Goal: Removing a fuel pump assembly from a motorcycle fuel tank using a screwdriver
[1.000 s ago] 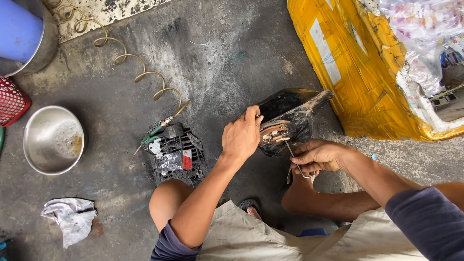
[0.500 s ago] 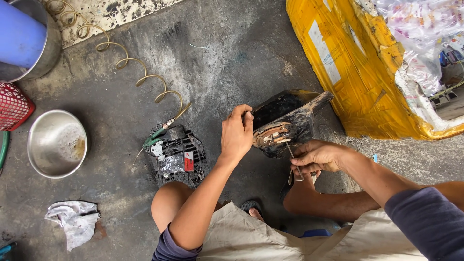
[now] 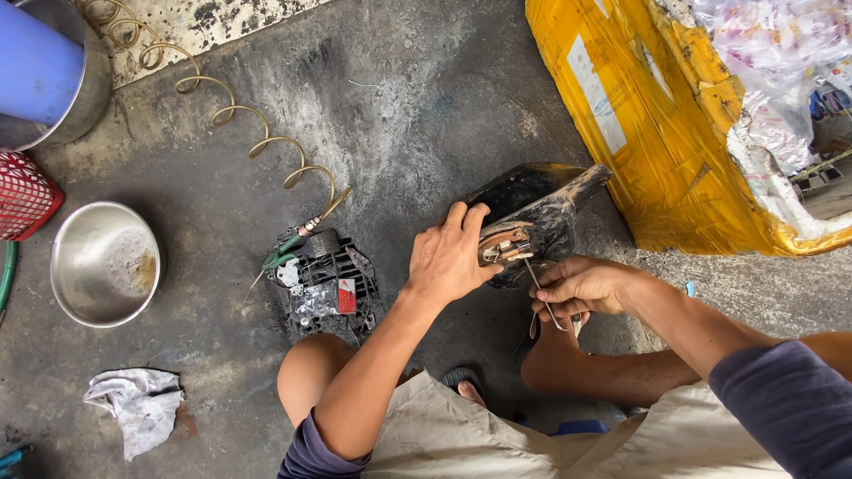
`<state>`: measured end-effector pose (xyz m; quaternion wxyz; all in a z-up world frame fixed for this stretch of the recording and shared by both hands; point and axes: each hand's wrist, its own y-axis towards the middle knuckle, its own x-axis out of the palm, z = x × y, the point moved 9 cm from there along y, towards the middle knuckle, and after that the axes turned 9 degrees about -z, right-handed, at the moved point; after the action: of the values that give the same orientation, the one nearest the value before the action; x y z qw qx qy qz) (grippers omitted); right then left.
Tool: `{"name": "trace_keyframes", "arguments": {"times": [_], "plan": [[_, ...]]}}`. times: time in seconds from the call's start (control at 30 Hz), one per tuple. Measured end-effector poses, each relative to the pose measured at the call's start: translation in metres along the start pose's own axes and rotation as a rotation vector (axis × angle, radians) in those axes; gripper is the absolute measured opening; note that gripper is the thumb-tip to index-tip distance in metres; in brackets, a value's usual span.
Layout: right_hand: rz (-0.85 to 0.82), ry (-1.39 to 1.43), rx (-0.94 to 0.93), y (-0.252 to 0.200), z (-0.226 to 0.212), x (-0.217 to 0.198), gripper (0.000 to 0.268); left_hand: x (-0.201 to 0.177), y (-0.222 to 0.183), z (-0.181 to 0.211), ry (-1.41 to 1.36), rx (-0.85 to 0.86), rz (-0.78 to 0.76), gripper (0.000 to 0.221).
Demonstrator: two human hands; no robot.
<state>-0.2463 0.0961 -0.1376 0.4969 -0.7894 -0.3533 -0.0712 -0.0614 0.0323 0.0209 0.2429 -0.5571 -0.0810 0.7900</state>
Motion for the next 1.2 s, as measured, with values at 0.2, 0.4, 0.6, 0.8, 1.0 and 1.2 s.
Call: {"name": "trace_keyframes", "arguments": {"times": [0.2, 0.4, 0.6, 0.8, 1.0, 1.2], "plan": [[0.041, -0.012, 0.018, 0.006, 0.004, -0.007, 0.039, 0.015, 0.006, 0.004, 0.251, 0.100, 0.074, 0.091], [0.087, -0.010, 0.039, 0.009, 0.007, -0.013, 0.039, 0.016, 0.004, 0.005, 0.306, 0.143, 0.110, 0.086], [0.143, -0.097, 0.060, 0.005, 0.003, -0.018, 0.042, 0.015, 0.002, 0.006, 0.322, 0.154, 0.148, 0.085], [0.174, -0.131, 0.082, -0.010, 0.002, -0.003, 0.045, 0.015, -0.002, 0.010, 0.340, 0.159, 0.176, 0.084], [0.241, -0.083, -0.204, -0.024, 0.011, 0.023, 0.037, 0.013, -0.002, 0.008, 0.339, 0.159, 0.195, 0.084], [0.002, 0.777, -0.482, -0.022, 0.014, 0.060, 0.015, 0.013, -0.003, 0.012, 0.351, 0.177, 0.218, 0.083]]}}
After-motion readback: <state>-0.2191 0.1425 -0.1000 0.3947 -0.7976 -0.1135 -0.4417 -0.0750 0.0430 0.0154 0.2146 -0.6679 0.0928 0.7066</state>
